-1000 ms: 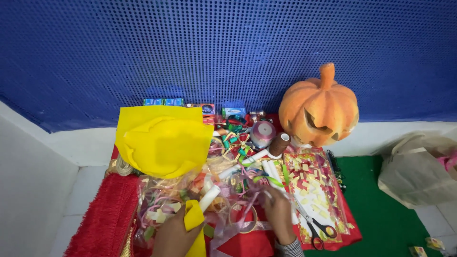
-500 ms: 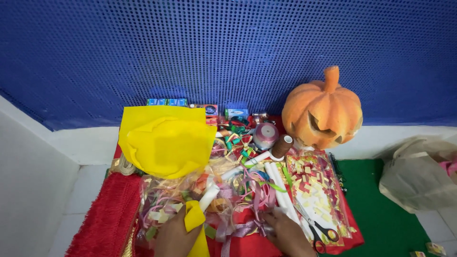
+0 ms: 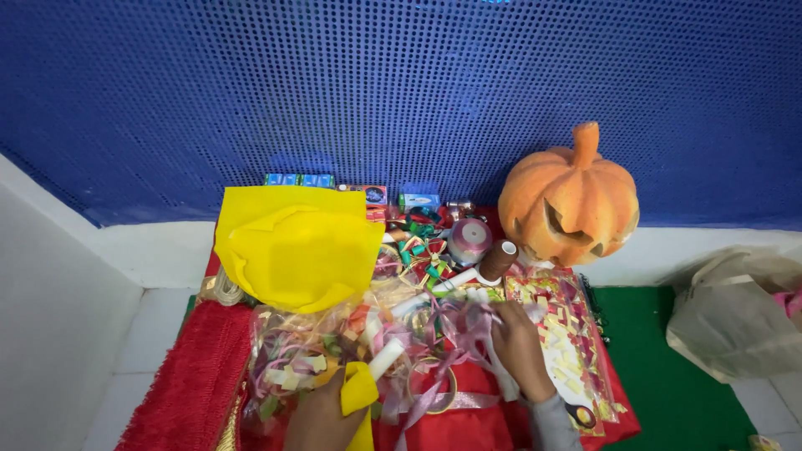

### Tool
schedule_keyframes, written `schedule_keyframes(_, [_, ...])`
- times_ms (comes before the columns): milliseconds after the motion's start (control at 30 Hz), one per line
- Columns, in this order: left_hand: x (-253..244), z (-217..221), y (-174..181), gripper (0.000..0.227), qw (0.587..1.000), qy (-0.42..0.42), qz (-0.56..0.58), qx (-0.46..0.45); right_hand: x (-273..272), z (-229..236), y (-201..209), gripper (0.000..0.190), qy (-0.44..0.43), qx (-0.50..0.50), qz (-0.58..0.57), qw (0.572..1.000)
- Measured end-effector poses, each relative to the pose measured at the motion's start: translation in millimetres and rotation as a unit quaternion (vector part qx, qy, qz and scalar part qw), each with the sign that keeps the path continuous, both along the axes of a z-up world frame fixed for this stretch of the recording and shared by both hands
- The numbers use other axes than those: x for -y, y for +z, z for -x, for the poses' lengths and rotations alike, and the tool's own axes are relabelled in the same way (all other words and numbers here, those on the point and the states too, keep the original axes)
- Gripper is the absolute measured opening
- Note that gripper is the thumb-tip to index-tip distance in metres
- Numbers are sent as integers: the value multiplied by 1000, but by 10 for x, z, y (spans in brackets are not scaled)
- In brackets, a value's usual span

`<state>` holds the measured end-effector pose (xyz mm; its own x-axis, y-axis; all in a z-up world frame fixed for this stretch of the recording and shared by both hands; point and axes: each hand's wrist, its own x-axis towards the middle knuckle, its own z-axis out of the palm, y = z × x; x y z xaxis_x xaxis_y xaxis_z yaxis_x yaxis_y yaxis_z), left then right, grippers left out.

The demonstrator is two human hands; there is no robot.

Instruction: Wrapping a sheet of yellow craft paper around a white cardboard tube to create a rolled paper component.

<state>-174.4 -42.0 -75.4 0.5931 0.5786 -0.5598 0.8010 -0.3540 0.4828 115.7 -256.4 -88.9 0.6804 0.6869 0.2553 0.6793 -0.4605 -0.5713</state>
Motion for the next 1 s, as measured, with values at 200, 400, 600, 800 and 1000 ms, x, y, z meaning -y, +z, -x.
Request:
schedule_keyframes(200, [17,-22,-130,82,999,-34,13,-33,-578,199,89,60,51,-13,174,983])
schedule_keyframes(400, [60,-28,66,74,999,-25,14,-17,-793,373,-56,71,69,-67,233,968])
schedule_keyframes(600, [229,-149,-92,81,999,-35,24,-19,-778,428,-178,27,56,-60,217,973])
schedule_keyframes(800, [571,-348,-56,84,998,-42,10,-38,-757,452,224,31,-31,-174,213,961])
schedule_keyframes(1000, [644,-604,43,82,997,-49,-46,-29,-559,214,240,46,-121,-254,76,957])
